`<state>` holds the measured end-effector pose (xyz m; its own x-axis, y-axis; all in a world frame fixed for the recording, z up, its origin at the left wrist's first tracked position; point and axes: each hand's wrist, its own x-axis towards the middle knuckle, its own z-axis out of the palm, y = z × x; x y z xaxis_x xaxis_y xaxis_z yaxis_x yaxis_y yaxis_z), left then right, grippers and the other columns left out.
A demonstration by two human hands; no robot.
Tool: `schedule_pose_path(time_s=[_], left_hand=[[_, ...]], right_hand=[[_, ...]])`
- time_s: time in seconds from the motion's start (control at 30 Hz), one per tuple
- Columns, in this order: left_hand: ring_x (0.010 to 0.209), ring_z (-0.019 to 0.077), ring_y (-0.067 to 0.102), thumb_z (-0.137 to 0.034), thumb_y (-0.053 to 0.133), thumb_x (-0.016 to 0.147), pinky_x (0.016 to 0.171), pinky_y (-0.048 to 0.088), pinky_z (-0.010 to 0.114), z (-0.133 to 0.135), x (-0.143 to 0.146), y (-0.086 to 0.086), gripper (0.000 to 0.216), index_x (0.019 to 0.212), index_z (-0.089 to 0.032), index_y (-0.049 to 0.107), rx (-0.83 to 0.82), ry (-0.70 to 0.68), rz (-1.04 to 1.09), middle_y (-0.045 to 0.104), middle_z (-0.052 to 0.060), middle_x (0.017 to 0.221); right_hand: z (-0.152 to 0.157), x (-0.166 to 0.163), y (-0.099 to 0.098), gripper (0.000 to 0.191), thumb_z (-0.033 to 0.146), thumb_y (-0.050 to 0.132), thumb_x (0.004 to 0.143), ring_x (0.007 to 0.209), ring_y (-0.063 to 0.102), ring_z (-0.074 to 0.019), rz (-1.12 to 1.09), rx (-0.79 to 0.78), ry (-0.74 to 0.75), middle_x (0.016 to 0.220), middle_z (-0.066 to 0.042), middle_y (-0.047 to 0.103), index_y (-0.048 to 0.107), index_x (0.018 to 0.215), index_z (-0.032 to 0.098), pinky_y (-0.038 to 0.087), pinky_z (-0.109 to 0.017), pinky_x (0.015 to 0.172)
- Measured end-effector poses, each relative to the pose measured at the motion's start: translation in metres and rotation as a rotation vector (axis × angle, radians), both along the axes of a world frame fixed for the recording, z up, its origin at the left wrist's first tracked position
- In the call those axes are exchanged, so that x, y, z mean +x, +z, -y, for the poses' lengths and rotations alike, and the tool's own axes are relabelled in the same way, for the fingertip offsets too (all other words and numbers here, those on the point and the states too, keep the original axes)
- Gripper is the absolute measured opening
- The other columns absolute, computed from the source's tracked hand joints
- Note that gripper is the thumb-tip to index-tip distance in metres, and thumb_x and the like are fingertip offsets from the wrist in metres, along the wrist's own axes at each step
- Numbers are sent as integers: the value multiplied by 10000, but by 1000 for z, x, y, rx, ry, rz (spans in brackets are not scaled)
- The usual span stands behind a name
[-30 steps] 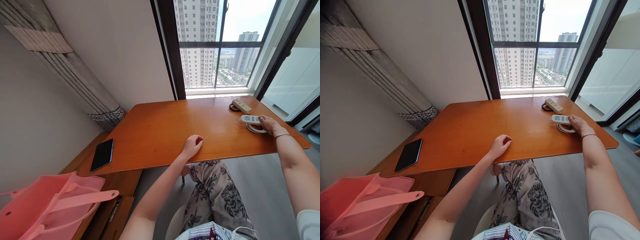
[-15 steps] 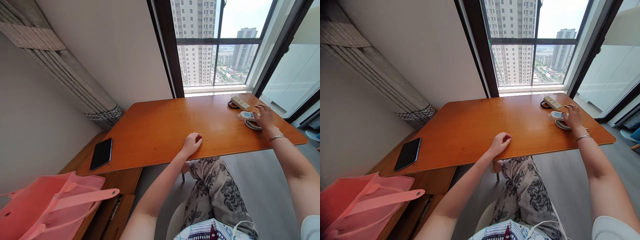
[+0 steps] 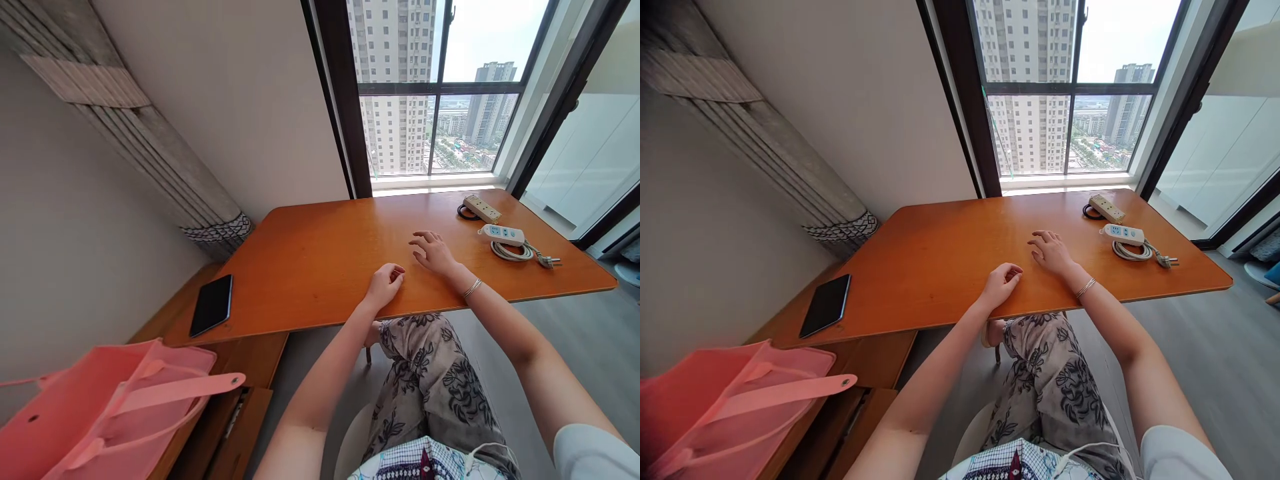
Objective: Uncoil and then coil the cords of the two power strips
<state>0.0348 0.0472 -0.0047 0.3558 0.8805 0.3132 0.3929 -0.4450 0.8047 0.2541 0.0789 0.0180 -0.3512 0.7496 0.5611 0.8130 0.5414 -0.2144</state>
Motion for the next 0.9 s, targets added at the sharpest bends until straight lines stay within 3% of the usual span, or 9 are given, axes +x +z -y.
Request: schedule_pose_path(time_s=[0.2, 0.37, 0.9], left_hand=[[820, 175, 666, -244, 584, 844, 757, 557, 319, -1, 0, -1, 105, 878, -193, 670, -14, -11, 22, 707, 49, 902], [815, 175, 668, -244, 590, 836, 747, 559, 316, -1, -2, -1, 102, 873, -196, 672, -24, -13, 24, 712, 45, 888], [840, 184, 665, -258, 602, 829, 755, 541, 314, 4, -4, -1, 122, 891, -202, 691, -55, -43, -4, 731, 42, 911]], right_hand=[[-19, 21, -19, 255, 255, 576, 890, 1174, 575, -301, -263, -29, -126, 1218, -129, 642, 703, 1110, 222, 453, -494, 1042], [-24, 36, -25, 206, 262, 574, 872, 1085, 608, -265, -397, -101, -136, 1069, -88, 675, 725, 1009, 238, 498, -452, 988], [-17, 23, -23, 153, 213, 594, 873, 852, 679, -186, -447, -324, 3, 961, -65, 739, 742, 911, 201, 557, -344, 841]])
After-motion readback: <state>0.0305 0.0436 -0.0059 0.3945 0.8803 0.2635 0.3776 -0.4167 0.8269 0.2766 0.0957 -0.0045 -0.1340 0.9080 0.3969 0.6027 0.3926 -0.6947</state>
